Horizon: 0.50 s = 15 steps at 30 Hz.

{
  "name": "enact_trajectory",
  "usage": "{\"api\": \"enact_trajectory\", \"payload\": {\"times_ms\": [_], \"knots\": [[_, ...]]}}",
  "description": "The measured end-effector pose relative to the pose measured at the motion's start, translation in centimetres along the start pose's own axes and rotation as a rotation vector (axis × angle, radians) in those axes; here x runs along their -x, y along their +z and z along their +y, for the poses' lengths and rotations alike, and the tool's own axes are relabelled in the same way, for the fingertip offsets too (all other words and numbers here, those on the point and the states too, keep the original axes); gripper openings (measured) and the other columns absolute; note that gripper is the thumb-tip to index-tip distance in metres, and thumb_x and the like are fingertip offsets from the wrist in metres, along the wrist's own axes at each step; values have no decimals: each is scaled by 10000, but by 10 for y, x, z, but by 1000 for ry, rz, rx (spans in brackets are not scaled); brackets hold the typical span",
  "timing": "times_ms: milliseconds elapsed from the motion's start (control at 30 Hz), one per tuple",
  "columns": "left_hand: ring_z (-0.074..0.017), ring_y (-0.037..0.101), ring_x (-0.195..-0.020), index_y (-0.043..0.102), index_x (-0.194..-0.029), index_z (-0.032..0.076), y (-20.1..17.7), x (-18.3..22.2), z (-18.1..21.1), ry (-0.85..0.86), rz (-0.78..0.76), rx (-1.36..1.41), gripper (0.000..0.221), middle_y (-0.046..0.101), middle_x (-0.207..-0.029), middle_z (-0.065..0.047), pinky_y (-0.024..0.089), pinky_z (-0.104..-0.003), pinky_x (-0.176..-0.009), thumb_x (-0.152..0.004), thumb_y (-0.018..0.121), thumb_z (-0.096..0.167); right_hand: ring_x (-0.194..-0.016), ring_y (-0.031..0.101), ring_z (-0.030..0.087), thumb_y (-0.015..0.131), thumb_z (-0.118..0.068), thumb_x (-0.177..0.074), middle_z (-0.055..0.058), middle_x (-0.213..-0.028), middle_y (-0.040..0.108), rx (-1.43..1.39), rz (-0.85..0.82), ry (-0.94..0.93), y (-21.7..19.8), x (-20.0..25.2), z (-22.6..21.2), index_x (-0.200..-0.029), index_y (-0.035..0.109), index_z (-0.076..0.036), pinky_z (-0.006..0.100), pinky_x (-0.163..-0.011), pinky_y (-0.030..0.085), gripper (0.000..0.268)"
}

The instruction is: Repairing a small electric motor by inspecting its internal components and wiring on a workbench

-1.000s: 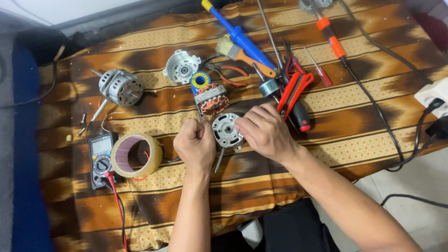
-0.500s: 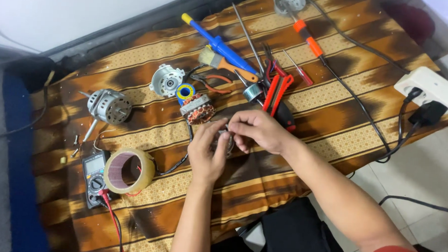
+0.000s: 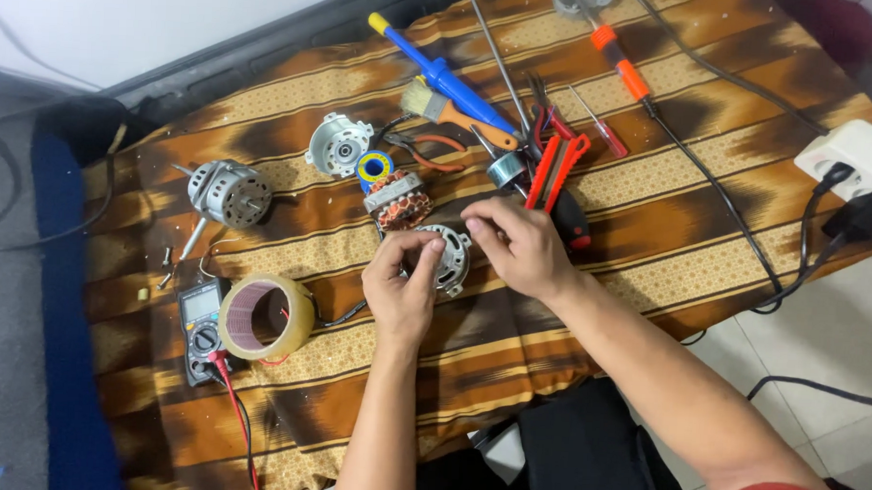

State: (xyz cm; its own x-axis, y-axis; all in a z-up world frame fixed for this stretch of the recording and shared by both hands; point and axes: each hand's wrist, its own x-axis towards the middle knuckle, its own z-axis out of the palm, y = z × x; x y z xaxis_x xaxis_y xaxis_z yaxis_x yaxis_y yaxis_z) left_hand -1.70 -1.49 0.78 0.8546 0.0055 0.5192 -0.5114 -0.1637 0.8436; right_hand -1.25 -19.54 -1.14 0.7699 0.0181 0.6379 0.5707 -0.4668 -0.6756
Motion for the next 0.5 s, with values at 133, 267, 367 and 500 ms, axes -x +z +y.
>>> {"api": "enact_trajectory", "payload": {"times_ms": [133, 267, 367, 500], "knots": [[-144, 559, -615, 780, -883, 90, -1, 1, 1, -37, 13, 35, 24, 729, -783, -67, 453, -305, -582, -895, 797, 102, -581, 665, 241, 666, -105, -980, 82, -766, 714, 51, 10, -182, 4, 2, -5, -1017, 736, -57, 314, -467, 558, 93], [-128, 552, -621, 768, -868, 83, -2, 2, -3, -66, 30, 61, 51, 737, -791, -63, 445, -294, -581, -904, 795, 106, -635, 679, 224, 689, -87, -954, 61, -805, 708, 72, -12, -268, 5, -2, -11, -1042, 728, -48, 320, -524, 574, 104], [-129, 552, -617, 761, -861, 78, -2, 1, -2, -74, 27, 61, 62, 743, -795, -66, 441, -294, -576, -903, 798, 104, -657, 692, 239, 705, -83, -950, 53, -801, 698, 101, -33, -288, 6, -2, -12, -1030, 725, -59, 333, -549, 582, 86], [-158, 574, -615, 752, -841, 73, 1, -1, 0, -25, 29, 15, 87, 728, -768, -81, 451, -306, -586, -878, 825, 102, -635, 686, 273, 664, -88, -983, 69, -752, 668, 112, -82, -277, 6, -4, -15, -990, 708, -73, 356, -547, 571, 47]]}}
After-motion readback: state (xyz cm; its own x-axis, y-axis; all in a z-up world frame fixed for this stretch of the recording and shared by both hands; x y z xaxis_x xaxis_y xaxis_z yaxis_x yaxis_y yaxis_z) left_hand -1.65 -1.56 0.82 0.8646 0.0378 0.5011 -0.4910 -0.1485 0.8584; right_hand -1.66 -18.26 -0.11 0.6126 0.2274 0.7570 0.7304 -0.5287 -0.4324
